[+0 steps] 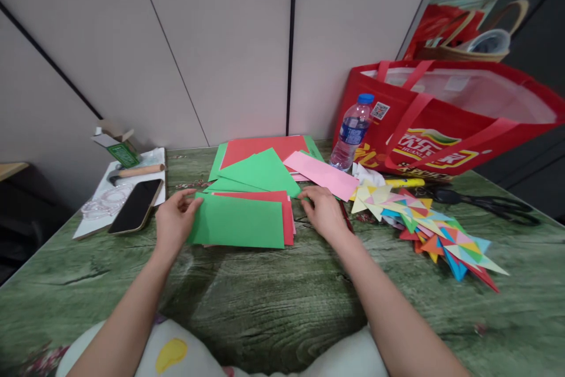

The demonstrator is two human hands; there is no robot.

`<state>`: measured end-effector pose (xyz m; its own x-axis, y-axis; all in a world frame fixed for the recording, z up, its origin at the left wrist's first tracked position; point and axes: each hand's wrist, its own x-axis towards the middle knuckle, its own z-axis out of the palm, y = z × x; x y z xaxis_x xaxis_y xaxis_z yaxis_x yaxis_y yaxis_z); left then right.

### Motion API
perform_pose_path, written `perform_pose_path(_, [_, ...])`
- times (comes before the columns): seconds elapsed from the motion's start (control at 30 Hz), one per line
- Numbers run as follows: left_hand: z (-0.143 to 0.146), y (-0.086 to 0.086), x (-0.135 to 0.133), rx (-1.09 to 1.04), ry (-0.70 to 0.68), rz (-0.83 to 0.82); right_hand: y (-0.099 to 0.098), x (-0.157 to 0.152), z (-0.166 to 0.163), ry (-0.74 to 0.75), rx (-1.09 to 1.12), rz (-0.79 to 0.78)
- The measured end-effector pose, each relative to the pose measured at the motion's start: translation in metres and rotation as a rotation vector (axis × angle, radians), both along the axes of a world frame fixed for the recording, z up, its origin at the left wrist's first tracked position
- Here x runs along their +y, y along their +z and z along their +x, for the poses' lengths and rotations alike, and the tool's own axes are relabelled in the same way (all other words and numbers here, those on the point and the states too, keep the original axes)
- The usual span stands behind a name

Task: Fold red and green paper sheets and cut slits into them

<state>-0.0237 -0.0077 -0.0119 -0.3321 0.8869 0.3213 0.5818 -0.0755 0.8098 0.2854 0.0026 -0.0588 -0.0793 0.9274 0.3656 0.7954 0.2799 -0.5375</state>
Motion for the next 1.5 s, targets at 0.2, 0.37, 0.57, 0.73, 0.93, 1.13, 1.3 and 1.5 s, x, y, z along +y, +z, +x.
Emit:
perform_pose_path(0.2, [0.005, 0.0, -0.002, 0.237, -0.103, 0.075, -0.018, 0.009, -0.006, 0.011, -0.185, 0.026])
perform_pose_path(0.37, [0.017, -0.006, -0.002, 0.093, -0.263, -0.006, -0.02, 0.012, -0.009, -0.043, -0.145, 0.054])
perform_pose_path(0.57, [0.027, -0.009, -0.004, -0.071, -0.347, -0.064, -0.018, 0.012, -0.012, -0.12, -0.047, 0.08])
perform_pose_path(0.73, [0.031, -0.005, -0.005, -0.437, -0.455, -0.155, -0.003, 0.004, -0.018, -0.189, 0.047, 0.224])
perform_pose_path(0.93, [0.029, 0.008, -0.005, -1.072, -0.559, -0.291, 0.021, -0.014, -0.031, -0.051, 0.165, 0.613])
perform_pose_path(1.13, [0.027, 0.006, -0.002, -1.194, -0.576, -0.388, 0.044, -0.032, -0.043, 0.081, 0.244, 0.871])
perform_pose_path(1.3, [0.016, 0.009, -0.001, -1.332, -0.44, -0.405, 0.049, -0.04, -0.043, 0.245, 0.225, 0.805])
perform_pose_path(1.5, [0.007, 0.022, -0.007, -1.28, -0.329, -0.311, 0.048, -0.036, -0.041, 0.301, 0.182, 0.6])
